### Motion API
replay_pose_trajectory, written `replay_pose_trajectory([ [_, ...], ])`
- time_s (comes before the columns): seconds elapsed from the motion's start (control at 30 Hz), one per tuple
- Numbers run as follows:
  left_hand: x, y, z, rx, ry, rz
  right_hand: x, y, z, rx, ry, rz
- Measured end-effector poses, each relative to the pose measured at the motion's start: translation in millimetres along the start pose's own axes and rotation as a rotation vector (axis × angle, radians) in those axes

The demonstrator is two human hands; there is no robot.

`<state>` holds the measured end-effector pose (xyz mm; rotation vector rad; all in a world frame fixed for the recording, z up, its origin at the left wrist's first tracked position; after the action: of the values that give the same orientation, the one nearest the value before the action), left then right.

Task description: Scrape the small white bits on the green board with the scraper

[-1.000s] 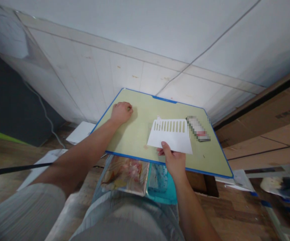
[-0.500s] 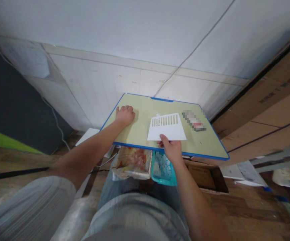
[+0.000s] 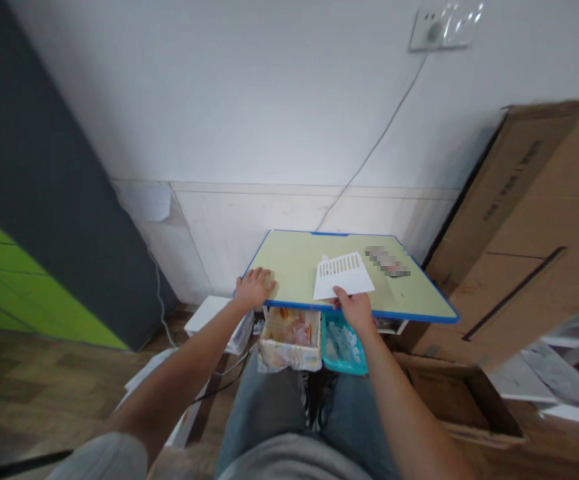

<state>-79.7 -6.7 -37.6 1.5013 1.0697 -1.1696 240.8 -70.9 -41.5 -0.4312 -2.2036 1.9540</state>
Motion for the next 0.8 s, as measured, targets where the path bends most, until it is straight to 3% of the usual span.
replay_pose_trajectory([
  [0.23,-23.6,1.5,-40.5,-0.028,0.097,0.022,-4.9,-0.7,-9.7,0.010,-0.021,-0.014],
  [0.43,-22.3,15.4,-79.0,-0.013,0.087,0.026,-40.7,-5.8,-47.5,-0.032,0.236,-0.099],
  [0.53,-22.8,25.5,-111.1,-0.005,0.068,0.044,-54.1,-11.7,-75.0,-0.053,0.300,-0.042],
  [0.63,-21.5,36.6,-153.3,0.012,0.041,0.061,-56.7,-15.0,-95.6,-0.057,0.272,0.013],
  [0.8,-13.3,47.8,-209.7,0.033,0.060,0.087,-57.7,-14.2,-103.5,-0.040,0.224,0.124],
])
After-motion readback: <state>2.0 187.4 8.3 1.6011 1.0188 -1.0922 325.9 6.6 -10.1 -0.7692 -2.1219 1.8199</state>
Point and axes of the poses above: each hand's wrist, its own z-axis away from the middle knuckle, its own x-axis out of the palm, y = z × x, the point moved 5 cm from there along -z, towards the middle knuckle, and after that the axes turned 4 degrees about x, right-handed, at the moved point
